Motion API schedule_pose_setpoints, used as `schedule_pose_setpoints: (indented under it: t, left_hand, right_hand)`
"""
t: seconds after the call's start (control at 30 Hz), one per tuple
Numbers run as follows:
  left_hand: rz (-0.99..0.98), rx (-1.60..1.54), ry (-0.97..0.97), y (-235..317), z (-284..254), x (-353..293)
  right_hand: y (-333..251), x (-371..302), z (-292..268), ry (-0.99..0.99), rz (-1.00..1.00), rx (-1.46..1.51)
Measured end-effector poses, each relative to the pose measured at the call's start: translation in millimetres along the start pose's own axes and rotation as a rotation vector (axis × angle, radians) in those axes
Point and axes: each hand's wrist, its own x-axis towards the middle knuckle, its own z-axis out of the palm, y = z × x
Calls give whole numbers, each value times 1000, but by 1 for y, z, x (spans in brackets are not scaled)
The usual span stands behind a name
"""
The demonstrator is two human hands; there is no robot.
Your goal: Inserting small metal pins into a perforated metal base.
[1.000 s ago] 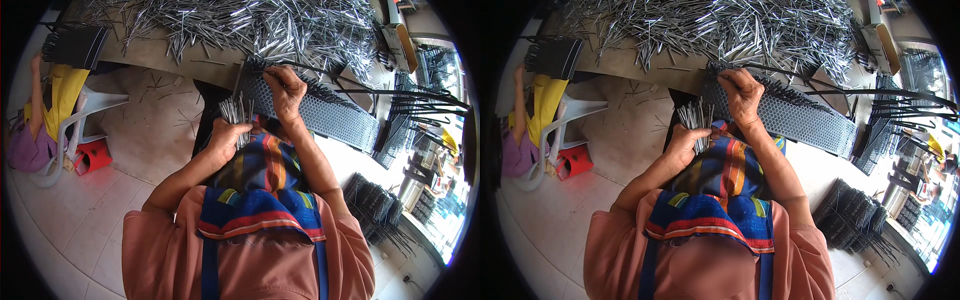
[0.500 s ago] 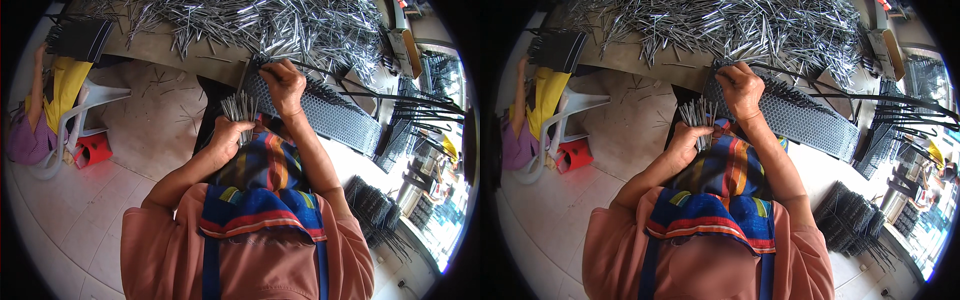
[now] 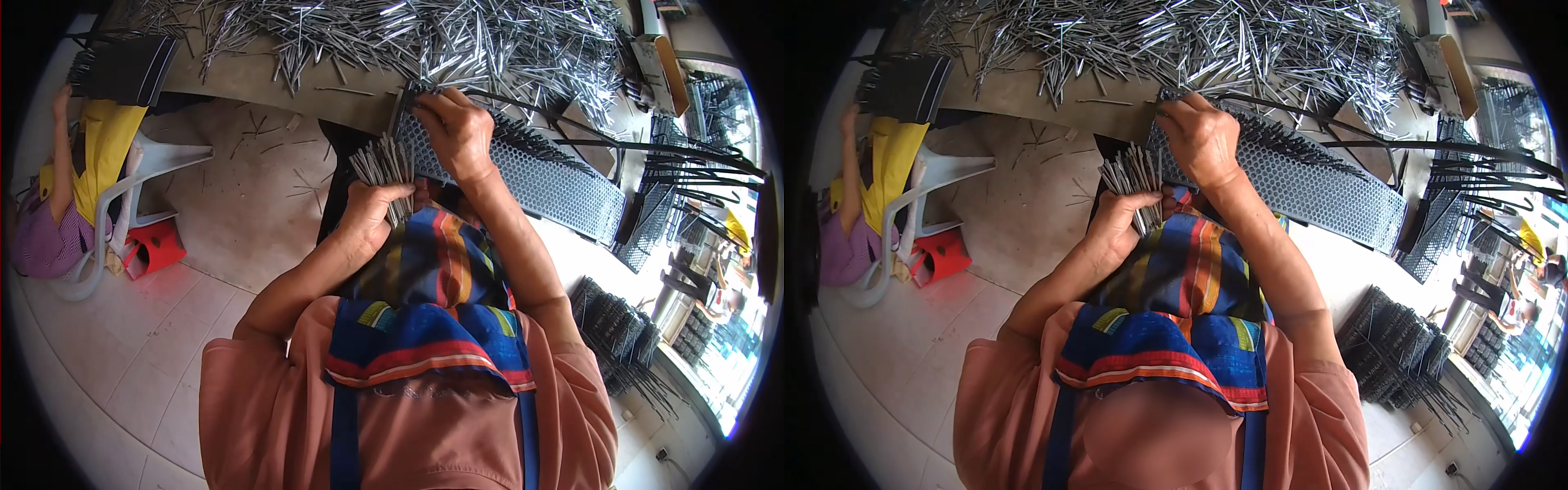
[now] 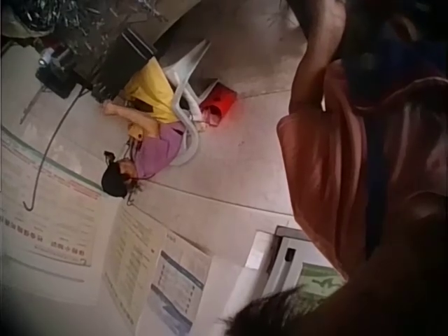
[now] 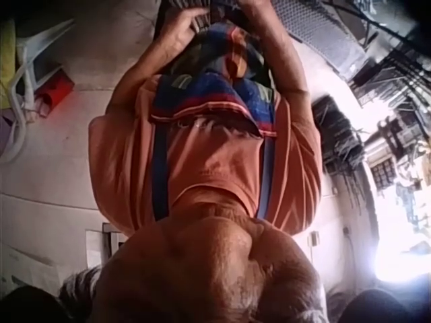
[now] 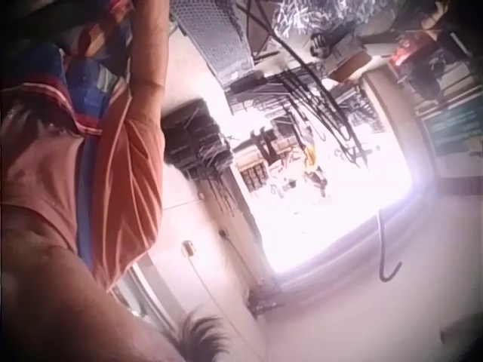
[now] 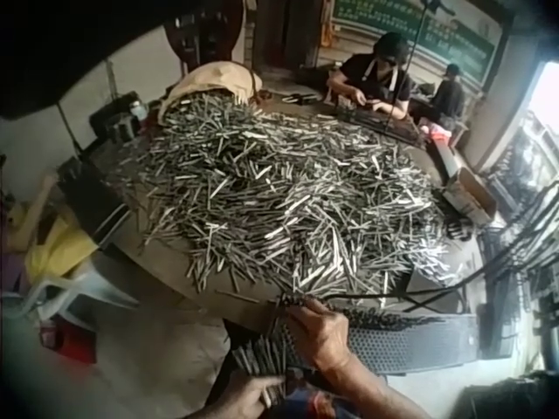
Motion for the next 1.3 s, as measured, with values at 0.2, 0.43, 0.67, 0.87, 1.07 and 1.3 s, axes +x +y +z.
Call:
schedule_pose_setpoints:
  t: [0.2, 0.43, 0.67, 0.87, 1.07, 1.3]
  left_hand:
    - [-4, 102, -103, 0, 4, -3]
    - [-44, 217, -19, -10, -14, -7]
    - [63, 410, -156, -28, -27, -13]
    - [-4, 296, -47, -18, -18, -12]
    - [6, 281, -56, -15, -10, -4]
    - [-37, 224, -40, -10, -7, 2]
  right_hand:
    - [12, -35, -7, -433, 514, 534]
    - [-2, -26, -26, 190, 582, 725]
    - [18, -18, -14, 298, 275, 540]
    - [20, -20, -12, 236, 177, 393]
    - [10, -13, -5, 161, 103, 14]
    - [12, -16, -4, 85, -1, -152]
